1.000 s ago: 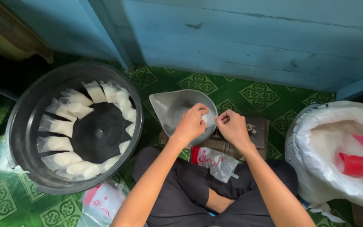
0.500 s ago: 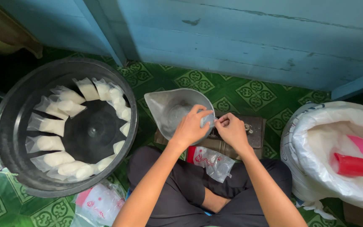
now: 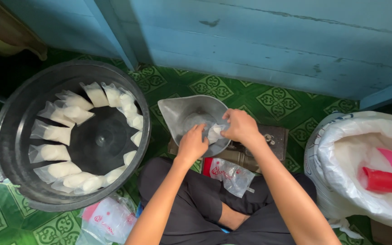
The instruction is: Filling small plastic bags with white powder from a large sack using a scoop and organizing them in a tub.
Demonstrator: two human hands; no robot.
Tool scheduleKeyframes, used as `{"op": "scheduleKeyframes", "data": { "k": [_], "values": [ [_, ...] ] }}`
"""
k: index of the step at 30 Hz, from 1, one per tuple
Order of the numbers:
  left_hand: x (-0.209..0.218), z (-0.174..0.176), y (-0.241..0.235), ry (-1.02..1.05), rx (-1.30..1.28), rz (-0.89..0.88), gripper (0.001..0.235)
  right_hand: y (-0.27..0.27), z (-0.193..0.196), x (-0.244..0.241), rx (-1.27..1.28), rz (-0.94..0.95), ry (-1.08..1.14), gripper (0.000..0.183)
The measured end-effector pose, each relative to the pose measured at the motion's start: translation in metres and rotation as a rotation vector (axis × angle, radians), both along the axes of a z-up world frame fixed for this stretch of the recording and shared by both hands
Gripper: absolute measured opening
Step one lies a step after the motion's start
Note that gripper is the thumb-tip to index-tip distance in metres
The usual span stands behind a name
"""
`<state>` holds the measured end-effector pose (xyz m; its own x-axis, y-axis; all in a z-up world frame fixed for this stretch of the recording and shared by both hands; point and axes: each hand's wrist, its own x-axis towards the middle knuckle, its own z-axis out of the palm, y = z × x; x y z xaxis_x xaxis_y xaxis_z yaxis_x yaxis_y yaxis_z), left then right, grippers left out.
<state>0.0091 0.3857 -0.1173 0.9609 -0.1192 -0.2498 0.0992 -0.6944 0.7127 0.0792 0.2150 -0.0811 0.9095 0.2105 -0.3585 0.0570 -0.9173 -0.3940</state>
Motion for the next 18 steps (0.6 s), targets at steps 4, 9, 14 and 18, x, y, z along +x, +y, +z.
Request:
{"op": "scheduleKeyframes", "data": {
  "k": [4,9,14,18],
  "values": [
    [0.004,-0.018,-0.007,0.006,0.077,-0.058,0.052,0.002,-0.041,0.01,-0.066,0.076,-0.107,0.049],
    [0.004,-0.005,-0.014,0.023,0.114,-0.102,0.051,-0.002,-0.06,0.014,-0.011,0.1,-0.107,0.028],
    [0.009,-0.026,-0.015,0.042,0.137,-0.108,0.048,-0.007,-0.061,0.015,-0.084,0.074,-0.163,0.021],
    [0.01,-0.03,-0.015,0.065,0.148,-0.113,0.05,-0.009,-0.064,0.019,-0.156,0.179,-0.208,0.03]
  ]
}}
